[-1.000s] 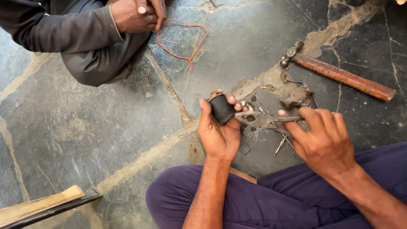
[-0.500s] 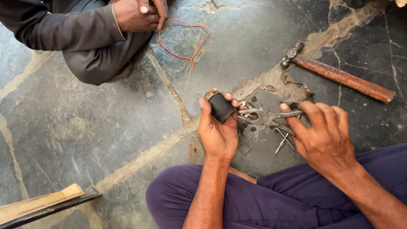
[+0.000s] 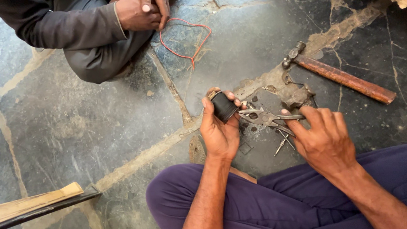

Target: The person sits on the floor and uses a hammer and pliers to disassemble a small electric motor. They strike the motor housing to loosen parts, remove internal components, and inspect the separated pieces while a second person handles wires nearby.

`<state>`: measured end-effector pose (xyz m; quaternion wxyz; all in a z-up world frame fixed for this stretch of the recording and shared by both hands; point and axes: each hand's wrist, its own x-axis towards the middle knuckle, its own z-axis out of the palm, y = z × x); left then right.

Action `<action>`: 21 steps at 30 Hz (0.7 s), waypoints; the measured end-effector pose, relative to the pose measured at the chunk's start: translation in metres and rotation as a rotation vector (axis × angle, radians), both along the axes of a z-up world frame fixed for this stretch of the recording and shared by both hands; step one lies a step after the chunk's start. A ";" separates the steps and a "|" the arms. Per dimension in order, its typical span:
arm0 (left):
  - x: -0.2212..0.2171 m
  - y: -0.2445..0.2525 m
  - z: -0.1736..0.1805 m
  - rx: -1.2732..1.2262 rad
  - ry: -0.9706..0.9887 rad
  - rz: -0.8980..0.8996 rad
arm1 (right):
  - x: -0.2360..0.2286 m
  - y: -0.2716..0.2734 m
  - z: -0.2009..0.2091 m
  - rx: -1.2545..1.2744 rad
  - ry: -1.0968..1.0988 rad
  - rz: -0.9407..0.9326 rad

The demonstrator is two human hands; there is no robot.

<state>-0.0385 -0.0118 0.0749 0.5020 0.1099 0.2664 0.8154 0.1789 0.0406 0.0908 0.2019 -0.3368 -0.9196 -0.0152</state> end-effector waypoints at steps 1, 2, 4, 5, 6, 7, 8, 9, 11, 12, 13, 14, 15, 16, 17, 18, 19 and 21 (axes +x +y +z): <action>0.000 0.000 0.000 -0.002 0.024 0.000 | 0.000 0.002 0.000 -0.047 0.010 0.008; 0.001 0.001 0.000 -0.004 0.048 0.001 | 0.000 0.003 0.000 -0.095 0.021 0.016; 0.001 0.002 0.000 -0.002 0.126 0.006 | 0.001 0.005 0.000 -0.191 0.049 0.007; 0.001 0.004 0.000 0.000 0.165 0.010 | 0.001 0.006 0.001 -0.239 0.063 0.004; 0.001 0.005 0.001 0.009 0.175 0.014 | 0.001 0.007 0.001 -0.271 0.079 0.000; 0.001 0.006 0.000 0.019 0.184 0.020 | 0.001 0.008 0.002 -0.303 0.093 -0.002; 0.001 0.007 0.000 0.028 0.193 0.026 | 0.001 0.009 0.004 -0.334 0.107 -0.004; 0.000 0.007 0.001 0.017 0.199 0.021 | 0.001 0.009 0.005 -0.336 0.113 -0.007; -0.001 0.006 0.002 -0.006 0.211 0.012 | 0.002 0.009 0.009 -0.339 0.126 -0.012; -0.001 0.006 0.002 0.017 0.199 -0.004 | 0.002 0.008 0.012 -0.346 0.122 -0.020; -0.001 0.006 0.002 0.040 0.186 -0.019 | 0.003 0.008 0.014 -0.353 0.117 -0.026; -0.001 0.006 0.001 0.064 0.174 -0.033 | 0.004 0.007 0.017 -0.360 0.112 -0.033; -0.001 0.006 0.001 0.059 0.176 -0.036 | 0.005 0.006 0.019 -0.354 0.114 -0.040; -0.001 0.007 0.000 0.055 0.178 -0.040 | 0.007 0.005 0.021 -0.347 0.116 -0.047; -0.003 0.008 0.000 0.051 0.182 -0.044 | 0.006 0.004 0.022 -0.340 0.121 -0.055; -0.004 0.010 -0.001 0.038 0.195 -0.057 | 0.004 0.004 0.021 -0.354 0.157 -0.052; -0.004 0.010 -0.004 0.021 0.203 -0.067 | 0.004 0.003 0.020 -0.372 0.186 -0.047; -0.003 0.009 -0.007 -0.040 0.206 -0.049 | 0.002 0.001 0.015 -0.538 0.226 -0.089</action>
